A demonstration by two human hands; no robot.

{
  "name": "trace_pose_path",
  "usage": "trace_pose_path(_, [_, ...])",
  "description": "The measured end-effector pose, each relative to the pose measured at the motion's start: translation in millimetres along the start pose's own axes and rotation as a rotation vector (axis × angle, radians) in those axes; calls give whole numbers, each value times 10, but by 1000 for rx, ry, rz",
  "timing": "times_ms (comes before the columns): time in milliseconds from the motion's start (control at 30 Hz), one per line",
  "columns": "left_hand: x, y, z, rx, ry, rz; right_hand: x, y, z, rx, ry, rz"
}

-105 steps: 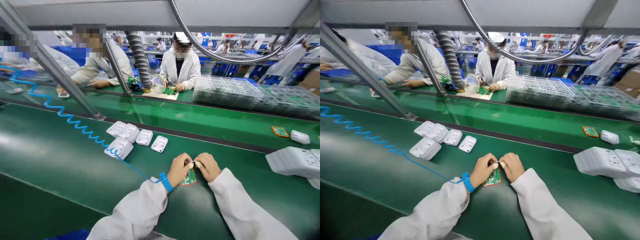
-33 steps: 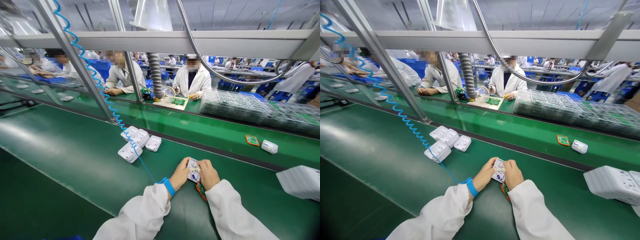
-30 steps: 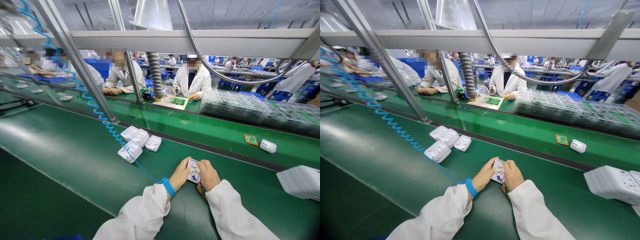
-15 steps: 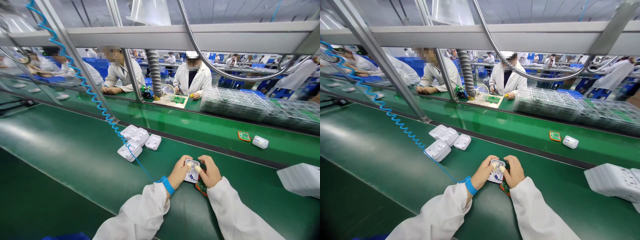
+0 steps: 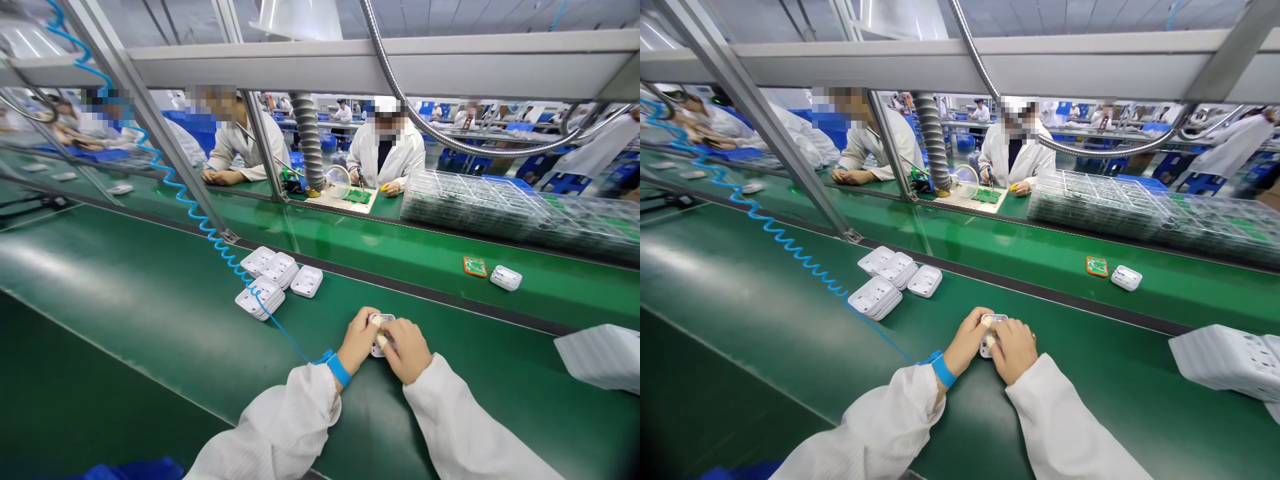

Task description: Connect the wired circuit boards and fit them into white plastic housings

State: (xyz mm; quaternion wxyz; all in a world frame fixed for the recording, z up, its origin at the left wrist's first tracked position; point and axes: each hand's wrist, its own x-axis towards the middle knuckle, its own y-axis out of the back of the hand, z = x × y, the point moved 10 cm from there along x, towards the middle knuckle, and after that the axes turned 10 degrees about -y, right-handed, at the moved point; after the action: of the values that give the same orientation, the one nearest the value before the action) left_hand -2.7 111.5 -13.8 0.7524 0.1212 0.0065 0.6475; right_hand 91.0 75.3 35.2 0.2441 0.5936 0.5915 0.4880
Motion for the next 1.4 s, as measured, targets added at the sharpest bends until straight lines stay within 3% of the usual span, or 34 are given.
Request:
trace_pose_path(200, [-35, -57, 14, 44, -10, -38, -32, -184, -6, -183, -76, -56])
trace_pose_path(467, [-49, -101, -65, 30, 72, -77, -36, -187, 26, -302, -35, -3])
trace_pose_path(633, [-54, -113, -107, 21, 84, -87, -26, -169, 89, -242, -12, 27])
trace_pose_path(867, [-53, -93, -85, 65, 60, -93, -18, -231, 161, -121, -51, -53])
trace_pose_path(1400, [-61, -72, 49, 233, 9, -120, -74, -248, -3, -183, 82, -4])
